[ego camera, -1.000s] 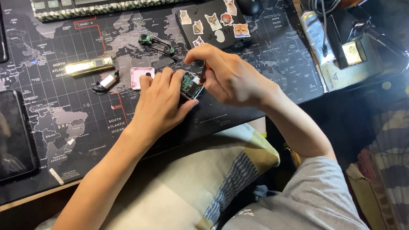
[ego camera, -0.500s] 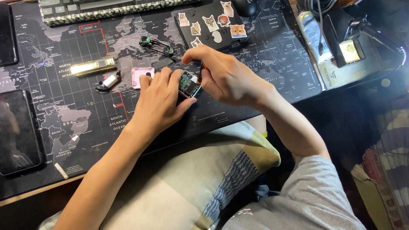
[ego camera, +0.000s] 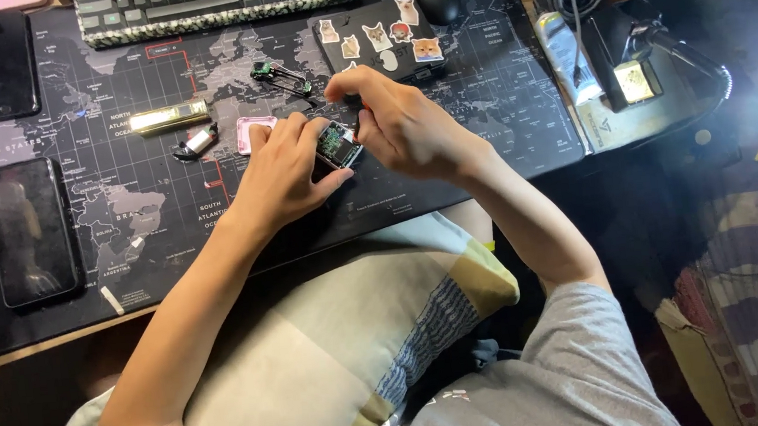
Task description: The person uses a soldering iron to work on a small electronic component and then uses a screwdriver to tighten screws on a disassembled electronic device. The person handles the device and tools on a desk with a world map mat.
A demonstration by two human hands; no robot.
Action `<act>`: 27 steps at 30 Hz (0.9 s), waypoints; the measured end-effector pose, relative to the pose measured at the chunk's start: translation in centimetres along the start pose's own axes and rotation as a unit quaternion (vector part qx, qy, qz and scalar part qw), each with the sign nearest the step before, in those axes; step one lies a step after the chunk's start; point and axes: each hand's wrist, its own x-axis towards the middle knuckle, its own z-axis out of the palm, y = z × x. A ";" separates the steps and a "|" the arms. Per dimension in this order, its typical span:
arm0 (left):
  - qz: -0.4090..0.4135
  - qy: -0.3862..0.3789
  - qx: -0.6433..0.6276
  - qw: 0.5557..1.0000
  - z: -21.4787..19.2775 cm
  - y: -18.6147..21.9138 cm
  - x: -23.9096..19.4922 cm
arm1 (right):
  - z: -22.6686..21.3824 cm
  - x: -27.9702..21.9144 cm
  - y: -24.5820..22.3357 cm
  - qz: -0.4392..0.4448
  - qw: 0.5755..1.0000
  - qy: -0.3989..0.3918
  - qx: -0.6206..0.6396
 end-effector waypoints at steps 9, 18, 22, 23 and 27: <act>0.006 -0.004 0.004 1.000 0.6 -0.7 -0.1 | 0.6 0.0 0.2 0.002 1.000 0.030 -0.010; 0.007 -0.008 0.002 1.000 0.5 -0.7 0.0 | 0.8 0.2 0.7 0.001 0.999 0.029 -0.023; 0.007 -0.010 0.003 1.000 0.4 -0.6 0.0 | 1.2 0.1 0.7 -0.015 0.998 0.038 -0.045; 0.006 -0.013 -0.001 1.000 0.4 -0.6 0.0 | 1.2 0.2 0.5 -0.014 0.999 0.033 -0.035; 0.004 -0.018 0.000 1.000 0.5 -0.7 -0.1 | 1.0 0.3 1.1 -0.012 1.000 0.025 -0.012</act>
